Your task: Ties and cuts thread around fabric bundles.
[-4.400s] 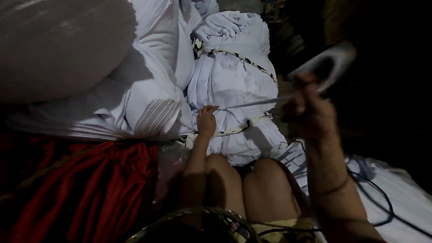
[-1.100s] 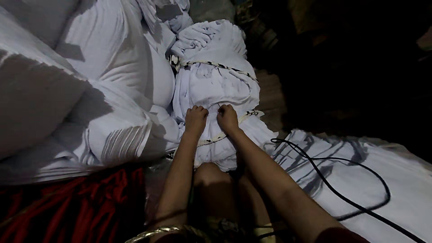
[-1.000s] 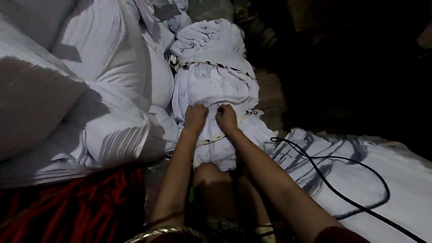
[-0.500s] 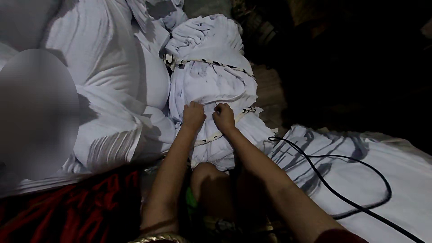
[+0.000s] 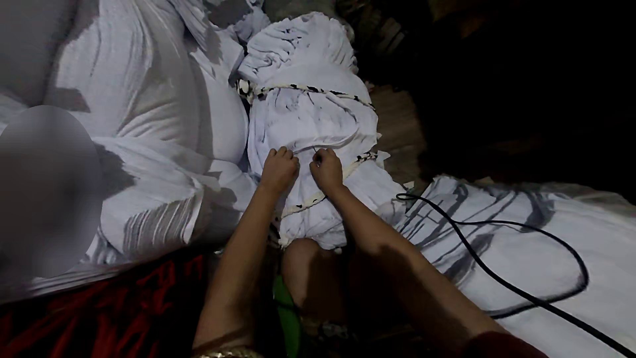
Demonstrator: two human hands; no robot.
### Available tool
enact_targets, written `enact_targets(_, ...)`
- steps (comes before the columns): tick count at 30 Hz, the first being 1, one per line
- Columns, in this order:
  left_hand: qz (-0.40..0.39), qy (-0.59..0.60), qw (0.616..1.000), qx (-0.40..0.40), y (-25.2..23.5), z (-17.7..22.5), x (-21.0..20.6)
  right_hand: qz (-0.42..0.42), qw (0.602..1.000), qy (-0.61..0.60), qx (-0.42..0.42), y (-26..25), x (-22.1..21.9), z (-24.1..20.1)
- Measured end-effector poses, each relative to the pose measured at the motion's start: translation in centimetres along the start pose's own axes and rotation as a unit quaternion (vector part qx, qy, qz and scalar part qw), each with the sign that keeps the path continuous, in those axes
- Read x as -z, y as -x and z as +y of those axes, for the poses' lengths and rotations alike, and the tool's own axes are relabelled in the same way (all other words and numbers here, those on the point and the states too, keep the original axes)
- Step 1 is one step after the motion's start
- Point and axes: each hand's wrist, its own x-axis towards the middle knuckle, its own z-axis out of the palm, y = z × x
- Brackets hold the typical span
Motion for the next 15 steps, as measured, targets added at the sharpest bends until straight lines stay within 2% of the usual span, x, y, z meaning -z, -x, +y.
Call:
enact_targets(3,-0.097,0.010,0.992,0.077,-0.6,0.9,1.4,0.009,1.000,-0.007,0.004,0.1,0.0,0.2)
enact_targets(5,-0.123,0.058,0.984,0.114,-0.6,0.7,1.6,0.010,1.000,-0.002,0.001,0.1,0.0,0.1)
enact_targets(10,-0.050,0.206,0.964,0.161,0.1,0.5,0.4,0.012,1.000,0.000,-0.010,0.0,-0.1,-0.1)
enact_targets(13,-0.010,0.196,0.968,0.160,0.1,1.2,-0.1,0.020,1.000,-0.008,-0.012,0.0,-0.4,0.0)
enact_targets(15,-0.010,0.175,0.971,0.162,-0.3,1.3,-0.3,0.031,0.999,-0.012,-0.002,0.0,-0.6,0.2)
